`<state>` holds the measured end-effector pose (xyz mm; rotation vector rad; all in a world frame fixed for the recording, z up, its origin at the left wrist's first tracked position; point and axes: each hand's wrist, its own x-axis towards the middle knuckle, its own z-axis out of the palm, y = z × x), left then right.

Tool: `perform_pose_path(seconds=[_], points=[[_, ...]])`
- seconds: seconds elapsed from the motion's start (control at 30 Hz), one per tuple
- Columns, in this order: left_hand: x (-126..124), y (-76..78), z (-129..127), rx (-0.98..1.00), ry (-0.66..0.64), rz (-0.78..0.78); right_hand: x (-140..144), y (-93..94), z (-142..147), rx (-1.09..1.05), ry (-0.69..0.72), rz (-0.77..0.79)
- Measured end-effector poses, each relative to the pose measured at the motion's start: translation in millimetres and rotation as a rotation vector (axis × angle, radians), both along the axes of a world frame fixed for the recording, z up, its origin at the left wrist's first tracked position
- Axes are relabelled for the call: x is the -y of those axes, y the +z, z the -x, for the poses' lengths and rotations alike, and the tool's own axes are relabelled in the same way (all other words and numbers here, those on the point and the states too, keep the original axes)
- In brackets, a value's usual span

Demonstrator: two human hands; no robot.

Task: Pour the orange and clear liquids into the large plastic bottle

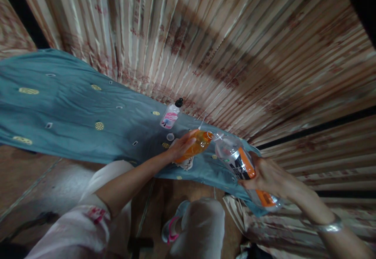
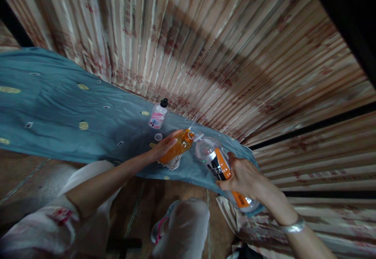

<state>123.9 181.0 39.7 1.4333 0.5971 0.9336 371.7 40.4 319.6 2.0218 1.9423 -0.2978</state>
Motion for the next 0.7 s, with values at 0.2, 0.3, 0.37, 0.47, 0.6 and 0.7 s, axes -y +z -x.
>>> perform_pose_path(seconds=[0.2, 0.3, 0.37, 0.47, 0.6, 0.7], points=[[-0.9, -0.2, 0.3, 0.0, 0.009, 0.024, -0.1, -1.3, -1.1, 0.009, 0.017, -0.022], [-1.5, -1.4, -0.1, 0.014, 0.009, 0.022, 0.2, -1.0, -1.0, 0.022, 0.013, -0.018], [-0.9, -1.7, -0.8, 0.034, 0.01, 0.028, 0.3, -1.1, -1.5, 0.027, 0.009, -0.006], [0.2, -1.5, -1.8, 0.048, 0.019, 0.044, 0.4, -1.1, -2.3, 0.018, 0.012, -0.008], [0.3, -1.5, -1.5, 0.026, 0.044, 0.03, 0.5, -0.7, -2.4, -0.02, 0.026, -0.027], [-0.1, -1.8, -1.0, 0.011, 0.034, 0.009, 0.5, -1.0, -2.9, -0.013, 0.019, -0.023]])
